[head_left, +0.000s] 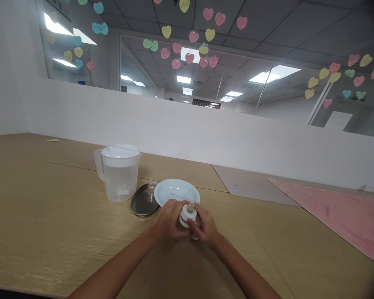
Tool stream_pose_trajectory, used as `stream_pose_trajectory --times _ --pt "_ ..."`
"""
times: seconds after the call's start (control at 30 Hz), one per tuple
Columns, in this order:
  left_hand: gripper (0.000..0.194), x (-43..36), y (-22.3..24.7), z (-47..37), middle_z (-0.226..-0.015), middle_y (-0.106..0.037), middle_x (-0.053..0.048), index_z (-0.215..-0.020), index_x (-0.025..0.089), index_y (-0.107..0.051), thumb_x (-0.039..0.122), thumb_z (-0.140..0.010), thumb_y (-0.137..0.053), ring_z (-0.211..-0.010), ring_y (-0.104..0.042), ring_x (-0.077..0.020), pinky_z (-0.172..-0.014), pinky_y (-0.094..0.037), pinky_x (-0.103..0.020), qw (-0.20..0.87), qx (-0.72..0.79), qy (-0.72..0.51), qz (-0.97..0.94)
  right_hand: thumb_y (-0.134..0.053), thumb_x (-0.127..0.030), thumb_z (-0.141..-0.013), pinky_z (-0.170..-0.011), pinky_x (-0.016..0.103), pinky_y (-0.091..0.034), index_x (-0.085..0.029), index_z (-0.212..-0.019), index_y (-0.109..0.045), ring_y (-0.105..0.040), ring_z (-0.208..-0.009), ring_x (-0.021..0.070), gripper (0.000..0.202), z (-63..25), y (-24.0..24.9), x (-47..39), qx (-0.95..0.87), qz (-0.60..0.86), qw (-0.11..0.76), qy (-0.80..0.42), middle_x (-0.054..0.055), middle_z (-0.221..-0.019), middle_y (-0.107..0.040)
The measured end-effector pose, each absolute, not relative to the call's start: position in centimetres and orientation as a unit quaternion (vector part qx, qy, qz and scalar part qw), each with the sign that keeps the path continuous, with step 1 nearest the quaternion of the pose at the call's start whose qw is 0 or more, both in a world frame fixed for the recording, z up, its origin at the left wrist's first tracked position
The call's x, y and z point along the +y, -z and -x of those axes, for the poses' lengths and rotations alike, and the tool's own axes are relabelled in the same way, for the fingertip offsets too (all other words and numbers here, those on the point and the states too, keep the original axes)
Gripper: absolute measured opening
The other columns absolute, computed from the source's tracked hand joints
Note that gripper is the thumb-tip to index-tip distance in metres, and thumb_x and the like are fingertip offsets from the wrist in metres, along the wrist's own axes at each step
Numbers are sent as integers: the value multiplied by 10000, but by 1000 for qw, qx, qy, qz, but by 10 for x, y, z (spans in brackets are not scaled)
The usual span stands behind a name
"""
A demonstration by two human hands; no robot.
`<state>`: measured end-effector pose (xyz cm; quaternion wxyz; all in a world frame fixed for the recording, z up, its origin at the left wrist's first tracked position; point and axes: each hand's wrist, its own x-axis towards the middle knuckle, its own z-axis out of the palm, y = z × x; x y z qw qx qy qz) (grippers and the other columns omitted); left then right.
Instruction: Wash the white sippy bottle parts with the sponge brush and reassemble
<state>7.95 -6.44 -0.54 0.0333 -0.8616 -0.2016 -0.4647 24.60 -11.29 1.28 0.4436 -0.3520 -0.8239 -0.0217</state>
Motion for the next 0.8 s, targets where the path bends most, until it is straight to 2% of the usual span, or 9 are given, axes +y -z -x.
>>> stream_pose_trajectory --times 0.4,0.8 --pt "582 -66 2 -78 -892 -617 -105 -1126 132 -457 452 -663 -608 -769 -563 -260 -685 -451 -393 38 -203 459 864 -444 -376 -865 -610 277 -475 -184 -1118 -466 -577 -682 177 319 -246 -12 -113 -822 358 442 24 69 -875 -632" --pt "582 -65 3 -79 -895 -619 -108 -1128 127 -460 449 -666 -607 -777 -562 -264 -683 -452 -395 39 -203 454 867 -447 -383 -859 -642 291 -480 -177 -1143 -450 -586 -732 190 351 -246 -12 -113 -820 362 444 17 80 -906 -635"
